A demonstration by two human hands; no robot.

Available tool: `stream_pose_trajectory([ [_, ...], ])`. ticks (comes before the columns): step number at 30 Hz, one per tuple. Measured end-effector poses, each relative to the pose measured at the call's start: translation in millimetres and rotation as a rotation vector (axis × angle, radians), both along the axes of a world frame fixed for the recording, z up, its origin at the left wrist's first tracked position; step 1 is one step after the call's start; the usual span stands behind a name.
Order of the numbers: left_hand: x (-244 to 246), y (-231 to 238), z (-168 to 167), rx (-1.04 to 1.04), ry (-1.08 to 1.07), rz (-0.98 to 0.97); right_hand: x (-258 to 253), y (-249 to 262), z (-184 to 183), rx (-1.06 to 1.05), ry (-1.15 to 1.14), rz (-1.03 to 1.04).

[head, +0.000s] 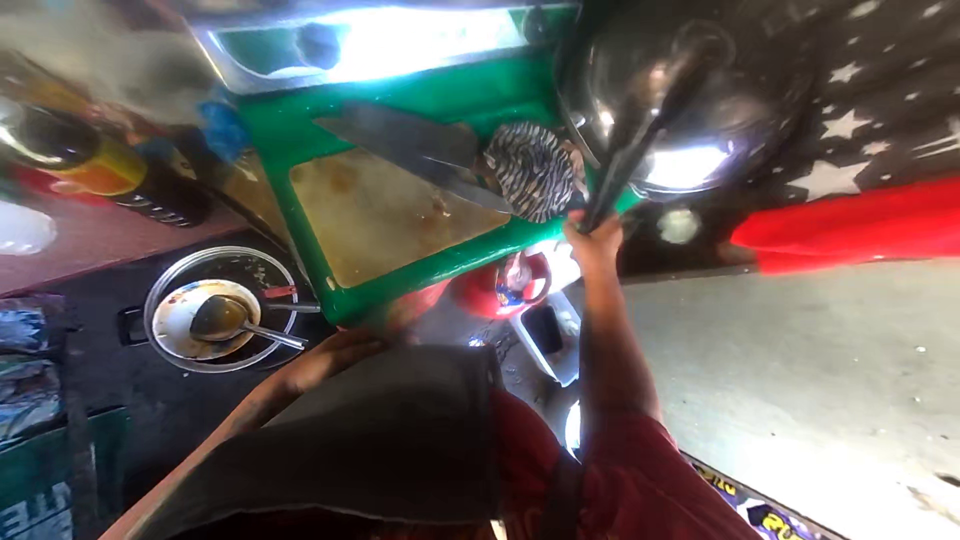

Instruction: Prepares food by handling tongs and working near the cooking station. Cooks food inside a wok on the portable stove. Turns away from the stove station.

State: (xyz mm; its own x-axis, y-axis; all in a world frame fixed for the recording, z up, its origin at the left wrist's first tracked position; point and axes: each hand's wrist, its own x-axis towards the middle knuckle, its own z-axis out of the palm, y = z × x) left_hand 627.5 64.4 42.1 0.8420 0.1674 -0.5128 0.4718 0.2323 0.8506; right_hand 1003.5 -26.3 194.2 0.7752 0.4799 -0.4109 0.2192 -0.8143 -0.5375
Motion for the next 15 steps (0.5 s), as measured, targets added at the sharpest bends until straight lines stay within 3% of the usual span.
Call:
stream_pose_trajectory([
  [1, 0.3, -1.1, 0.2, 0.007, -0.002, 0.002, 13.5, 6.9, -26.9, 0.071, -0.089, 0.05],
  [2, -0.1, -1.9, -0.3, 0.015, -0.003, -0.001, 36.5, 11.1, -80.6, 0.276, -0.289, 0.084],
  [4, -2.1, -4.0, -1.6, 0.03, -0.007, 0.003, 66.8, 35.3, -126.8, 0.254, -0.329, 0.128],
  [7, -11.8, -6.2, -4.7, 0.058, -0.009, 0.025, 68.3, 63.5, -117.3, -0.124, -0.27, 0.155],
  [10, -25.1, -9.0, -4.0, 0.07, -0.016, 0.077, 81.7, 65.1, -118.5, -0.091, -0.408, 0.097],
  [15, -34.4, -13.9, 9.0, 0.047, 0.007, 0.153, 110.2, 50.5, -77.8, -0.07, -0.55, 0.078],
])
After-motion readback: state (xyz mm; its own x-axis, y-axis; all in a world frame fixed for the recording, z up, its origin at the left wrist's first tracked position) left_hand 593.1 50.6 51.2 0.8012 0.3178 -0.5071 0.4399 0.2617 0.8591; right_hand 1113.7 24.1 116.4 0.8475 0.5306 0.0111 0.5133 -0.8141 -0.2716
